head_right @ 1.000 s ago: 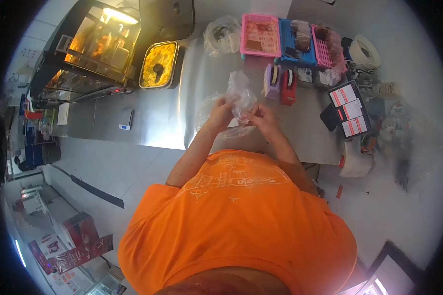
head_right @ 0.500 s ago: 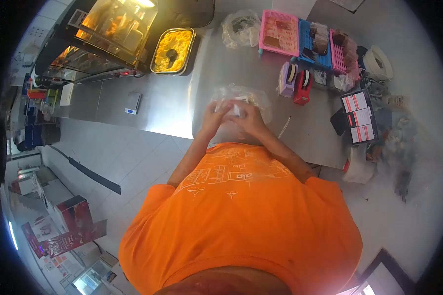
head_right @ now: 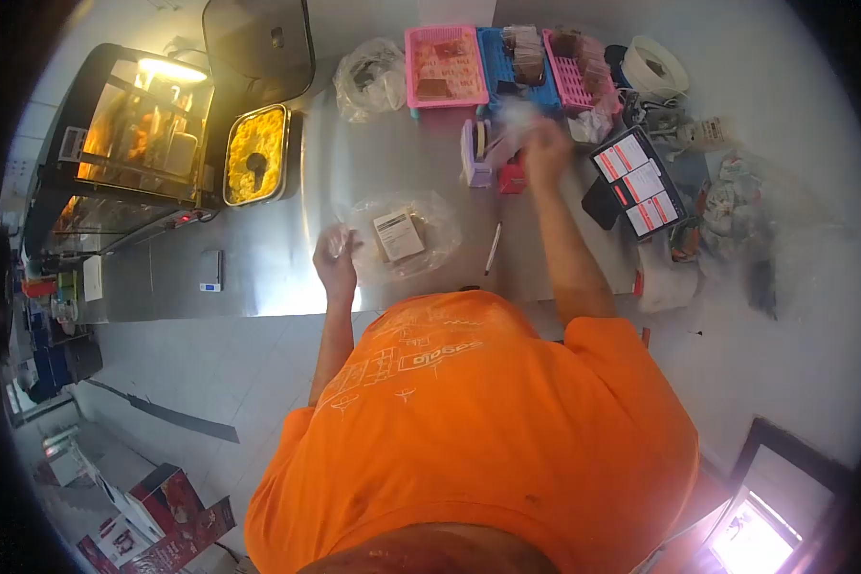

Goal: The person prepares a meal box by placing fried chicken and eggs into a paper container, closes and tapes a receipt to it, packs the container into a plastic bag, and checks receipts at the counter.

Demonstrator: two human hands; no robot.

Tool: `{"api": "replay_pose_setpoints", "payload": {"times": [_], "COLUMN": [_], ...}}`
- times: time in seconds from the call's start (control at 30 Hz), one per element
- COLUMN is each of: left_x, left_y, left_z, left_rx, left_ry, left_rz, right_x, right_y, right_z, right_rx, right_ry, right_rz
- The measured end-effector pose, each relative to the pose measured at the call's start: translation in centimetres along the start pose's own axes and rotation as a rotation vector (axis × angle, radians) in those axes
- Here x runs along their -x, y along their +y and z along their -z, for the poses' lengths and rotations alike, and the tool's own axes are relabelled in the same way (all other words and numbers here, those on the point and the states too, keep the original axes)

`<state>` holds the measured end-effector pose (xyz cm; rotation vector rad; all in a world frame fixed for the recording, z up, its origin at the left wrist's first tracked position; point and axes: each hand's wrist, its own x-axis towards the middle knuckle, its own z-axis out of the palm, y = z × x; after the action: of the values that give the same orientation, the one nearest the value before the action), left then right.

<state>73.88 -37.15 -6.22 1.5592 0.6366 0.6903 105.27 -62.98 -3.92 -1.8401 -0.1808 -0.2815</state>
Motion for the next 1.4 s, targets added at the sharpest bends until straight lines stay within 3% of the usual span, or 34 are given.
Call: {"api": "replay_pose_setpoints", "payload": {"times": [0.07,0.13,0.17,0.23,0.3,0.37,0.47,0.57,0.63,0.73,0.83,0.87,0.97,1.03,1.1,1.17,1.2,1.27,1.3,1.33,1.4], "left_x": [0.0,0.3,0.6,2.0,2.8,3.3,2.7,2.2,2.4,1.8,1.9,2.2,2.8,3.2,3.6,3.5,3.2,2.6,3.4,3.4,3.1], "left_y": [0.0,-2.2,-3.0,-3.8,-5.3,-8.1,-4.4,-0.9,-2.6,-5.2,-9.2,-10.2,-5.5,-3.9,-2.6,-8.6,-10.7,-9.5,-11.1,-15.6,-13.3], "left_z": [0.3,-0.8,-1.1,-2.6,-3.7,-4.2,-4.6,-4.5,-4.0,-3.2,-1.6,-0.9,0.7,1.7,2.5,3.7,4.2,5.7,5.8,6.6,5.9], "left_rx": [-0.402,-0.552,-0.640,-0.692,-0.760,-0.951,-1.220,-1.342,-1.315,-1.262,-1.092,-1.008,-1.027,-1.016,-1.036,-0.812,-0.689,0.174,0.256,0.356,0.237], "left_ry": [0.049,0.035,0.035,-0.091,-0.118,-0.115,-0.377,-0.551,-0.524,-0.576,-0.385,-0.274,-0.130,-0.010,0.128,0.286,0.366,0.087,0.084,-0.048,-0.053], "left_rz": [-0.390,-0.430,-0.441,-0.203,-0.126,-0.046,0.365,0.436,0.320,0.265,-0.033,-0.180,-0.273,-0.422,-0.514,-0.136,0.046,0.908,0.995,0.890,0.709], "right_x": [-6.3,-10.7,-11.1,-11.0,-11.5,-12.0,-12.6,-12.6,-12.0,-9.6,-7.1,-5.1,0.6,6.9,12.7,17.1,18.8,22.9,24.0,24.6,23.5], "right_y": [5.1,11.4,12.7,15.0,17.2,16.3,16.4,14.9,13.0,12.8,11.6,7.5,2.3,-1.6,-3.8,-6.0,-5.0,-2.1,-1.0,0.3,-1.0], "right_z": [3.7,4.8,5.8,6.3,6.4,5.8,5.6,5.1,5.2,5.6,5.6,5.2,2.4,-0.7,-4.2,-8.0,-9.6,-13.7,-14.8,-15.3,-17.0], "right_rx": [0.376,0.497,0.767,1.271,1.169,1.252,1.226,1.314,1.439,1.280,0.945,0.941,0.503,0.168,-0.021,0.007,0.115,0.334,0.455,0.578,0.755], "right_ry": [0.295,0.301,0.129,-0.257,-0.594,-0.662,-0.662,-0.652,-0.648,-0.268,0.052,0.055,-0.018,-0.384,-0.724,-1.208,-1.220,-1.224,-1.304,-1.367,-1.485], "right_rz": [0.381,0.506,0.455,0.368,0.008,-0.086,-0.135,-0.052,0.030,0.188,0.459,0.465,0.786,0.712,0.812,0.599,0.697,0.895,0.955,1.015,1.137]}}
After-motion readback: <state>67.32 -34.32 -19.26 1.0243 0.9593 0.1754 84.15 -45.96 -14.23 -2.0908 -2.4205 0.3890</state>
